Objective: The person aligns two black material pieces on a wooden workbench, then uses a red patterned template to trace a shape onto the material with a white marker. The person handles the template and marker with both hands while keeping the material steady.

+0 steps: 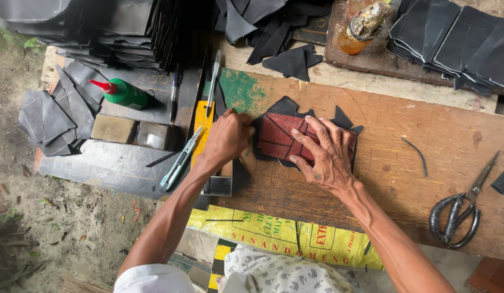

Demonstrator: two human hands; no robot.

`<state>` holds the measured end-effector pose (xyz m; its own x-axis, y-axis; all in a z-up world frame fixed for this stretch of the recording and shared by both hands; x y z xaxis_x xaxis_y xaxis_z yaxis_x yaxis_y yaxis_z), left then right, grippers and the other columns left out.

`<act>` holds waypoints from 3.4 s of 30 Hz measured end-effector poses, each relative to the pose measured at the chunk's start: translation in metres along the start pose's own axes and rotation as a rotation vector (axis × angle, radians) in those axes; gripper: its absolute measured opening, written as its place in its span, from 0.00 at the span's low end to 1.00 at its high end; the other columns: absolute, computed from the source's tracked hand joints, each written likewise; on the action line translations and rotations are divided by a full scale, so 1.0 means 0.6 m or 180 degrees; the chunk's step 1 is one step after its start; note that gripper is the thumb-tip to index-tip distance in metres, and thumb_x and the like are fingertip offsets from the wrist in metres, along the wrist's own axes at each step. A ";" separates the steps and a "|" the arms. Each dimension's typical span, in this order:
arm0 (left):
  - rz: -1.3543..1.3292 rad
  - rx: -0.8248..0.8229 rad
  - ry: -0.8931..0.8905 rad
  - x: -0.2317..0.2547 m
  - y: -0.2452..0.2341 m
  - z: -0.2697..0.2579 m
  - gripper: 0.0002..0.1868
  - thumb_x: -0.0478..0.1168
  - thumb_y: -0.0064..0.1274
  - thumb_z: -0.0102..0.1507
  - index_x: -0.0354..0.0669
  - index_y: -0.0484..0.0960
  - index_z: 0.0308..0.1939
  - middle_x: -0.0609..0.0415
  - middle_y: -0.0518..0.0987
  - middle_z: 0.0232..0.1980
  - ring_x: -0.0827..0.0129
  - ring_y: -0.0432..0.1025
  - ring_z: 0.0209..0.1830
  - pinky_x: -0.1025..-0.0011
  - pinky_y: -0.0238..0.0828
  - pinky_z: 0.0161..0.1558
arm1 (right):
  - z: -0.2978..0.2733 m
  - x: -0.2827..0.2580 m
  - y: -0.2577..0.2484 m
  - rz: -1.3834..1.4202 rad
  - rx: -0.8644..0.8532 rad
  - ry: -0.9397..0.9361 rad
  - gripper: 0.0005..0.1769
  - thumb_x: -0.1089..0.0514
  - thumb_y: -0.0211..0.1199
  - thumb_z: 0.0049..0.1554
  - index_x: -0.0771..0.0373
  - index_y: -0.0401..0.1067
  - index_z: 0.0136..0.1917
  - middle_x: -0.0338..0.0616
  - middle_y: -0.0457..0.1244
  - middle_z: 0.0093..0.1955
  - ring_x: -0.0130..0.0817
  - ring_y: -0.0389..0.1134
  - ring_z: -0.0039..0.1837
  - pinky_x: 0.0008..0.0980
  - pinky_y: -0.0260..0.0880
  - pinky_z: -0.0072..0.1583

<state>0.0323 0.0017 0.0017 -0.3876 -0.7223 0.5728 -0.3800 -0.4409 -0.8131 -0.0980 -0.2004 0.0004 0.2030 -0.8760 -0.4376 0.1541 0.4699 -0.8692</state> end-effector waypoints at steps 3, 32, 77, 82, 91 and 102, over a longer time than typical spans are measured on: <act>-0.0322 0.0024 -0.0088 0.009 -0.012 0.007 0.14 0.32 0.66 0.52 0.29 0.86 0.40 0.35 0.84 0.37 0.53 0.79 0.35 0.58 0.77 0.37 | 0.002 -0.001 -0.003 0.0041 0.0042 -0.0030 0.32 0.34 0.65 0.55 0.50 0.75 0.67 0.48 0.54 0.78 0.52 0.52 0.75 0.56 0.47 0.71; -0.1341 0.0019 -0.0779 -0.001 -0.002 -0.015 0.16 0.32 0.60 0.58 0.27 0.84 0.48 0.42 0.86 0.33 0.68 0.82 0.26 0.71 0.79 0.31 | 0.000 0.003 -0.013 0.0223 0.0088 0.0015 0.31 0.36 0.62 0.60 0.51 0.73 0.70 0.48 0.56 0.78 0.49 0.54 0.75 0.52 0.49 0.72; -0.1655 0.0190 -0.1079 0.000 0.010 -0.019 0.13 0.33 0.59 0.61 0.27 0.84 0.48 0.44 0.86 0.33 0.69 0.80 0.26 0.71 0.78 0.27 | 0.001 0.005 -0.007 0.0165 0.0021 -0.0014 0.30 0.40 0.65 0.57 0.53 0.73 0.69 0.49 0.56 0.77 0.49 0.54 0.74 0.52 0.50 0.71; -0.1907 -0.0035 -0.1138 -0.009 0.001 -0.025 0.17 0.33 0.59 0.62 0.27 0.81 0.53 0.42 0.86 0.39 0.70 0.83 0.31 0.73 0.83 0.32 | 0.003 0.004 -0.002 -0.0006 -0.0044 -0.0032 0.32 0.39 0.62 0.59 0.51 0.70 0.73 0.50 0.54 0.76 0.51 0.53 0.74 0.55 0.49 0.70; -0.0922 0.0293 -0.0726 0.014 0.005 -0.020 0.13 0.34 0.60 0.59 0.30 0.86 0.46 0.40 0.85 0.33 0.62 0.82 0.27 0.66 0.78 0.33 | 0.000 0.000 0.005 -0.0185 -0.0102 -0.0054 0.34 0.40 0.60 0.59 0.48 0.66 0.76 0.52 0.53 0.77 0.52 0.52 0.73 0.55 0.49 0.70; -0.0504 0.0419 0.0026 0.036 0.002 -0.023 0.07 0.33 0.58 0.60 0.30 0.81 0.38 0.36 0.79 0.32 0.44 0.76 0.30 0.54 0.71 0.35 | 0.002 -0.005 0.013 -0.0363 -0.0178 -0.0022 0.35 0.41 0.57 0.60 0.50 0.62 0.78 0.55 0.52 0.77 0.55 0.51 0.74 0.58 0.50 0.69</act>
<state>0.0118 -0.0071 0.0148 -0.3386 -0.6343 0.6950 -0.3239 -0.6150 -0.7190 -0.0964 -0.1938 -0.0050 0.1939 -0.9225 -0.3337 0.1223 0.3603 -0.9248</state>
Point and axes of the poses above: each hand's wrist, its own z-axis towards the middle knuckle, its own y-axis out of the palm, x = y × z, the point moved 6 cm from there along z, towards the middle knuckle
